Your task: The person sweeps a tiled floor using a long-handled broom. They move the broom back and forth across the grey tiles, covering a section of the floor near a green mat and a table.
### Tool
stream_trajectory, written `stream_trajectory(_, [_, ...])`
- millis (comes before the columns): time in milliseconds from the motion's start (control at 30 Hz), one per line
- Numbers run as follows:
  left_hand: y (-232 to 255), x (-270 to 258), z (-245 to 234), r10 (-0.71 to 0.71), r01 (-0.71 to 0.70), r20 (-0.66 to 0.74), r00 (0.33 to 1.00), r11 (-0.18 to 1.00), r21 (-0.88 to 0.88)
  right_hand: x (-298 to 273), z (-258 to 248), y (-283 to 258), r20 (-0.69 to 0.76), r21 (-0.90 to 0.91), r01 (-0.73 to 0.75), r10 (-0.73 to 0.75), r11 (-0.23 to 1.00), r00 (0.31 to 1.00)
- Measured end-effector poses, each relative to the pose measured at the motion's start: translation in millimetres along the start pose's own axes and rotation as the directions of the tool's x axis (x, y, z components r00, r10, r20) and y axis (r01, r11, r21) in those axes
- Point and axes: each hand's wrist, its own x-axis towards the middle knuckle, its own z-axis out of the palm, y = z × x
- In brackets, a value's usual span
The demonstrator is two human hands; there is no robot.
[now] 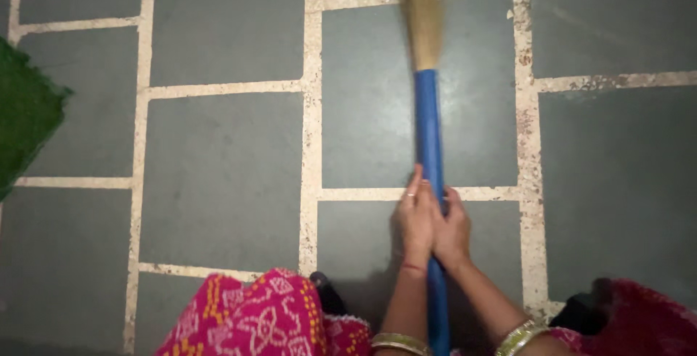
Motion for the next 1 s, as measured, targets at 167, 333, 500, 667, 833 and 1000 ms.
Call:
stream_trajectory(167, [15,-1,10,0.026,-0.058,0.155,0.988,0.977,0.206,3,-9,18,-0.144,-0.004,-0.08,0.078,0.997,0.987])
stream_trajectory(333, [13,16,7,0.017,-0.016,-0.01,1.0,1.0,0.011,13,-2,-18,-0.048,-0.018,0.069,-0.07,0.997,0.996])
stream_trajectory(500, [-1,23,-1,0.119,-0.157,-0.152,0.981,0.951,-0.268,16,5,-33,0.197,-0.032,0.025,-0.018,0.999,0.98])
stream_trajectory(667, [14,18,-4,0.221,-0.218,-0.027,0.975,0.973,0.073,16,17,11,-0.011,0.074,-0.003,0.004,0.997,1.0])
stream_trajectory(833, [54,2,2,-0.09,0.052,0.167,0.982,0.975,0.215,16,16,16,-0.124,0.146,-0.063,0.082,0.987,0.989])
stream_trajectory(1000, [28,15,-3,0.165,-0.168,-0.041,0.985,0.982,-0.087,11,6,-18,-0.012,-0.02,0.067,-0.068,0.998,0.998])
